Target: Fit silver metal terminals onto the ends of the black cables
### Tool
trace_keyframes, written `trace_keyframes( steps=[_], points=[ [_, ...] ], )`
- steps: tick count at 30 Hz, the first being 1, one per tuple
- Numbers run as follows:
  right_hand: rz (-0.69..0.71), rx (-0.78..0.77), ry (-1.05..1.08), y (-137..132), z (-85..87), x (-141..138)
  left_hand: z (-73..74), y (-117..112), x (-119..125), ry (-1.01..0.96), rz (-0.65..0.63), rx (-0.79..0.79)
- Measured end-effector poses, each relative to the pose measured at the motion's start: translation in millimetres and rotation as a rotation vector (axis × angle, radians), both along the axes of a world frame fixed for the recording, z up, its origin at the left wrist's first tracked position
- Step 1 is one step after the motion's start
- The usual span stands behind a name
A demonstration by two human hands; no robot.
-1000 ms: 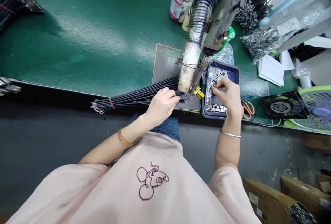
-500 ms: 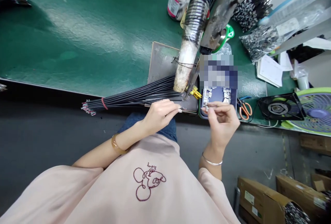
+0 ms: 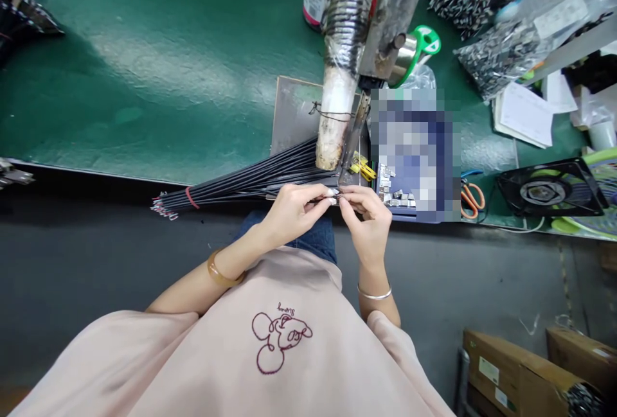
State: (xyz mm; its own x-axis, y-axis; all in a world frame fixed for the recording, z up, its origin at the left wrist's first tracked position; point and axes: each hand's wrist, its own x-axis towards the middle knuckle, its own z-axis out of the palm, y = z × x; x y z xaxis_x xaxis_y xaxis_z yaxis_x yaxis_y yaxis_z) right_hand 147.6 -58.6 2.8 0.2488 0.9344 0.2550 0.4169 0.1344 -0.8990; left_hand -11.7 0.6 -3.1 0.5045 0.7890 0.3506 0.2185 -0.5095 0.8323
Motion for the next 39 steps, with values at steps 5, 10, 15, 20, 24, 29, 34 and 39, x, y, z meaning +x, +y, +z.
trace_keyframes(
  steps=[5,10,15,20,24,29,34,39],
  points=[
    [0.007,-0.027,0.048,-0.6,-1.5,-0.4,-5.3,-0.7,1.2,-0.012,0.003,0.055],
    [-0.064,0.109,-0.128,-4.2,-7.2,-6.9,-4.9,0.4,-1.3,-0.010,-0.072,-0.073],
    [-0.099,0.256,-0.388,-5.2,-10.7,-7.7,2.1,4.8,-1.4,-0.140,-0.111,-0.462],
    [-0.161,0.373,-0.412,-11.6,-6.0,-1.7,7.5,9.4,3.1,-0.272,-0.111,-0.643],
    [-0.071,0.370,-0.414,-15.5,-4.0,-1.9,9.3,11.3,4.7,-0.291,-0.117,-0.687],
    [-0.142,0.306,-0.306,-9.7,-8.3,-0.5,13.4,13.4,3.7,-0.282,-0.100,-0.685],
    [-0.077,0.341,-0.375,-6.3,-9.4,1.8,14.7,15.5,3.1,-0.281,-0.073,-0.661],
    [-0.050,0.406,-0.503,-5.3,-7.6,1.1,9.7,13.0,6.5,-0.298,-0.051,-0.671]
  ],
)
